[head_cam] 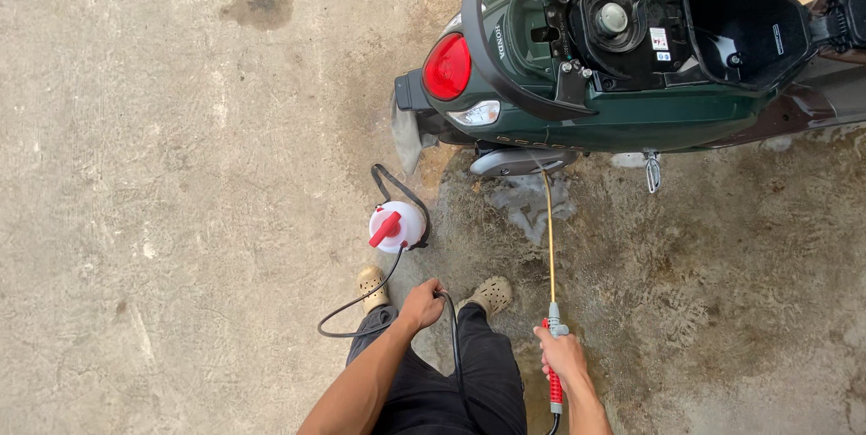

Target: The person uses a handheld pressure sprayer to clean a green scooter. They systematically spray the under-seat storage compartment, the body panels, the rear wheel, and the floorboard area, moving around the vehicle to cover different sections.

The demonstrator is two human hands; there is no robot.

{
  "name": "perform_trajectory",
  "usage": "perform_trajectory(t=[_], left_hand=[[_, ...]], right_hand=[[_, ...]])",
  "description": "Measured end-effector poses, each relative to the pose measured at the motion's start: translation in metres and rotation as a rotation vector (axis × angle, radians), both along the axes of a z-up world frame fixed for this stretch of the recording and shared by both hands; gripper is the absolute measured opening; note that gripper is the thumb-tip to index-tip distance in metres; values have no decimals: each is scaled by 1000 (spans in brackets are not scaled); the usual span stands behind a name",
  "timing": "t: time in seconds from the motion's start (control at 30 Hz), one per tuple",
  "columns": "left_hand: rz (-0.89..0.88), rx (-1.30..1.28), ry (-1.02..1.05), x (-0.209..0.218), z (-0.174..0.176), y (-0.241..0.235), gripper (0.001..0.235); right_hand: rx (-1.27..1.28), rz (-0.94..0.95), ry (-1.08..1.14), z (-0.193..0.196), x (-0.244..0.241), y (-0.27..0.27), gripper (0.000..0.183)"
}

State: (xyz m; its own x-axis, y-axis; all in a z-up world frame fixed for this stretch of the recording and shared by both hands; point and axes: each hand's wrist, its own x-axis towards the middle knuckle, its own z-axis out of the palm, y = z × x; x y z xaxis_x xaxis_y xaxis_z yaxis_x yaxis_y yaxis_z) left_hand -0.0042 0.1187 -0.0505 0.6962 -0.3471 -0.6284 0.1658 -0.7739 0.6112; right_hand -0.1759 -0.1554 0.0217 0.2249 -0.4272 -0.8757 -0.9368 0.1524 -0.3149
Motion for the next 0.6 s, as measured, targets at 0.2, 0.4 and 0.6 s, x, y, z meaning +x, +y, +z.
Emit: perform_trajectory(t=[0.2,0.4,0.6], left_hand=[[-88,-144,-12,31,-17,81,25],[-201,-107,62,66,29,168,26],[-291,-221,38,74,40,202,24]], right_hand=[[-69,59,-20,28,12,119,47],[-182,49,-5,50,31,253,57],[-262,-54,-3,59,43,317,54]])
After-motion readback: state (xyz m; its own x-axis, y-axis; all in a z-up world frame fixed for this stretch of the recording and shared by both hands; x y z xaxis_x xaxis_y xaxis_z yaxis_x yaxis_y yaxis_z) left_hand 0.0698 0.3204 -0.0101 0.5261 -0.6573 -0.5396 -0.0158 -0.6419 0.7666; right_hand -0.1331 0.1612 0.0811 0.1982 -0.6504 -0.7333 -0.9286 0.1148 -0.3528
